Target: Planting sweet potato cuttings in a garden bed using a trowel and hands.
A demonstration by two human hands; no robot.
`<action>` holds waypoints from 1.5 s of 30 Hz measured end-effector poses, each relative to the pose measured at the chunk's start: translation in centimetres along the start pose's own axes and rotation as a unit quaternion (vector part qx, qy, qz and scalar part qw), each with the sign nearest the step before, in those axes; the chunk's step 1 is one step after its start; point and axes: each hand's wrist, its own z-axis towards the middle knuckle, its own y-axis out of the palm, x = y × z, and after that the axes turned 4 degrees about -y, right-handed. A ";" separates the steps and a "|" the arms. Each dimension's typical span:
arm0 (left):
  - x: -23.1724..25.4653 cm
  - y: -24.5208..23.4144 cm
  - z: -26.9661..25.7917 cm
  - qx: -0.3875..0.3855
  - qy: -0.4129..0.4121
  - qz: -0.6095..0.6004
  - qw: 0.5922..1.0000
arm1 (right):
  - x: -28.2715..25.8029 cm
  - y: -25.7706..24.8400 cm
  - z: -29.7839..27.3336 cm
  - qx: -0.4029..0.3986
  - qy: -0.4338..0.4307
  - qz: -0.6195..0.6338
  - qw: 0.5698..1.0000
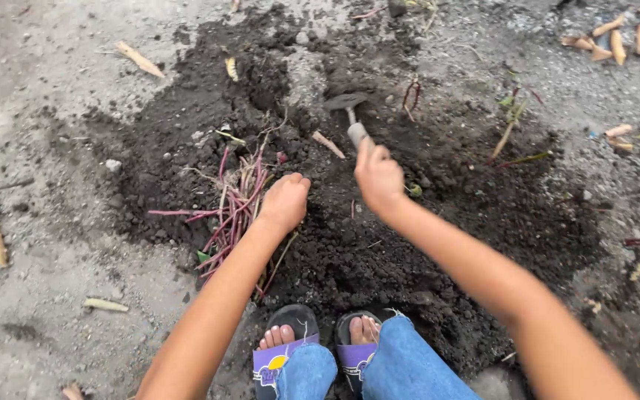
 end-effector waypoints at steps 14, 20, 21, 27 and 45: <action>-0.4 -2.8 8.5 0.087 -0.041 0.005 0.995 | 16.5 -12.5 14.7 -0.447 0.139 0.296 0.832; 0.0 -3.3 10.4 0.115 -0.062 -0.043 0.991 | 3.4 0.1 10.4 -0.235 0.045 0.164 0.957; 0.4 -2.5 8.9 0.114 -0.057 -0.063 0.990 | 1.9 0.6 8.9 -0.174 0.067 0.157 0.970; 0.0 -2.3 6.6 0.099 -0.019 0.088 0.991 | 14.3 -1.6 10.7 -0.479 0.326 0.517 0.630; 1.1 -5.6 5.4 0.082 -0.131 0.121 0.981 | 18.4 -8.0 13.4 -0.479 0.036 0.315 0.819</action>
